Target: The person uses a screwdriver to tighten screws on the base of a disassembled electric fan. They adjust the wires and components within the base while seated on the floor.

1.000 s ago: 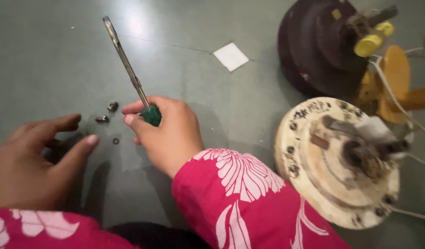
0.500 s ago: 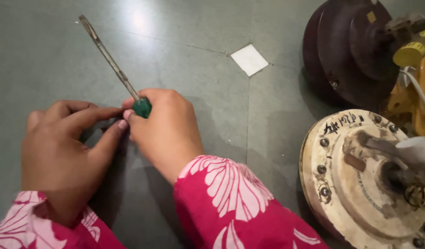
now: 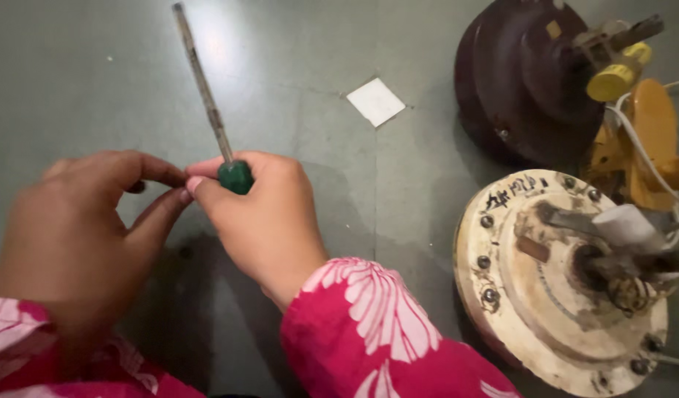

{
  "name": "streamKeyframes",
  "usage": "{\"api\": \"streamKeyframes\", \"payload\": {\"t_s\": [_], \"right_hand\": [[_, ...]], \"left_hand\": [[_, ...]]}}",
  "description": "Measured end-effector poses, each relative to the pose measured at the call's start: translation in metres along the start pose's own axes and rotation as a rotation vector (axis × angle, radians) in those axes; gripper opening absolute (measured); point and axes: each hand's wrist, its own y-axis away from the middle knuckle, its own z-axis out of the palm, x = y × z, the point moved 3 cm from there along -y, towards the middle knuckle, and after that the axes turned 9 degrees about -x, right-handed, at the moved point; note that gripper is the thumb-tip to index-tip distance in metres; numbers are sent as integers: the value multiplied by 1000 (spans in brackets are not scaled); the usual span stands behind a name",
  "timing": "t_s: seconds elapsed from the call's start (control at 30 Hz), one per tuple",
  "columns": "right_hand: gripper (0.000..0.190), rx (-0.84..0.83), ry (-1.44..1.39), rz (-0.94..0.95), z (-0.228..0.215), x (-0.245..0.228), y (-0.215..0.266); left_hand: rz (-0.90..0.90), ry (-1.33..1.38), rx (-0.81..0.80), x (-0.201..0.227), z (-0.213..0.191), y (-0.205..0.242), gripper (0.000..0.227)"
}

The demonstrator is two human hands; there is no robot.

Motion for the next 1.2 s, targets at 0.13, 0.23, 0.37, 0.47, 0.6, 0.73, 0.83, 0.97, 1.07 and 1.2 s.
{"api": "streamKeyframes", "payload": {"t_s": [0.13,0.23,0.37,0.47,0.6,0.73,0.83,0.97,1.07,1.2], "right_hand": [[22,-36,-318,104,-11,-24,15],[23,-59,-367,127,-28,-44,29],[24,-32,-311,45,-59,-68,53],[21,5,-222,-99,-88,-86,71],[18,67,-165,-100,-137,-105,104],[17,92,-111,33,-191,-106,136],[17,116,-85,96,-226,-99,159],[18,148,-152,164,-267,-83,192],[20,177,-151,210,-296,-67,217],[23,217,-58,298,-321,-45,245]], "left_hand": [[-260,305,-72,23,-27,4,21],[-221,384,-25,49,-47,6,20],[-150,403,25,90,-64,18,20],[-95,386,24,119,-70,22,19],[12,464,2,170,-73,31,18],[11,515,-73,219,-57,33,16],[-39,579,-156,248,-39,37,16],[-227,590,-260,276,-14,50,15],[-121,674,-206,295,6,61,21],[-82,515,-238,306,35,87,25]]}}
